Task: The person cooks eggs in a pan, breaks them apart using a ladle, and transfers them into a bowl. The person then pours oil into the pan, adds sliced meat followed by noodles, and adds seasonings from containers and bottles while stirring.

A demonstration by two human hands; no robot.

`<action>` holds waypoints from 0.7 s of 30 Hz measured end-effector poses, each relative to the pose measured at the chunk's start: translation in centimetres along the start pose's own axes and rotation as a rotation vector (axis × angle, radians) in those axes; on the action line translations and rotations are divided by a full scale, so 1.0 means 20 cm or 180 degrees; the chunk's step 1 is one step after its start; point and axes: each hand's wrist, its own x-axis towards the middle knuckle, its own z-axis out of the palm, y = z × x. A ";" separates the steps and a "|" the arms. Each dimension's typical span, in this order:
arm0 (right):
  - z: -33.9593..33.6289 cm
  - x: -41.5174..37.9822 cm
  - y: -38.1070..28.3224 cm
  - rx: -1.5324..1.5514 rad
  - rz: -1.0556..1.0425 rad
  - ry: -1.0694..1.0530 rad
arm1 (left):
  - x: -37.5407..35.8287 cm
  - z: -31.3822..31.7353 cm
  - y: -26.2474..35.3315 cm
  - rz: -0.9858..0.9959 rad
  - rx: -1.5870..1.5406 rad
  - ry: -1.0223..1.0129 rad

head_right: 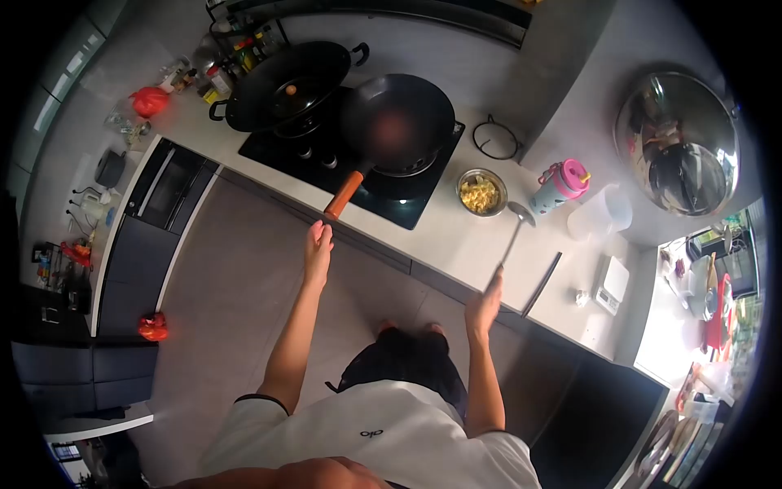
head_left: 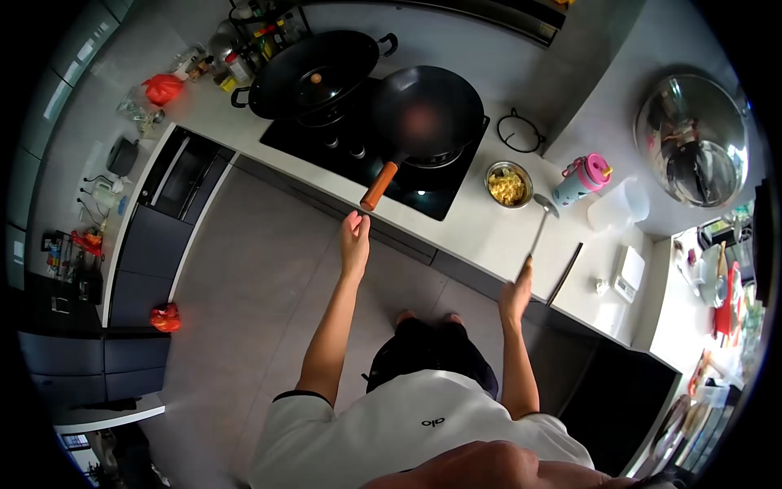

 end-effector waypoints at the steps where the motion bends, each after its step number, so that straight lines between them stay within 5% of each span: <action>1: -0.09 -0.04 -0.05 -0.0053 -0.0047 0.0029 | 0.08 0.02 -0.01 -0.0029 -0.0027 0.0002; 3: -0.18 -0.14 -0.06 0.0127 0.0310 -0.0007 | 0.18 0.06 0.08 -0.0373 -0.0272 -0.0301; 8: -0.25 0.23 -0.59 0.0440 -0.0523 -0.0593 | 0.35 0.10 0.12 -0.1247 -0.1267 -0.1009; 15: 0.38 1.05 -0.97 -0.0338 -0.1383 -0.1141 | 0.37 0.15 0.23 -0.1372 -0.1220 -0.0963; 21: 0.21 1.02 -0.98 -0.0608 -0.1289 -0.1518 | 0.35 0.12 0.26 -0.1340 -0.1395 -0.1096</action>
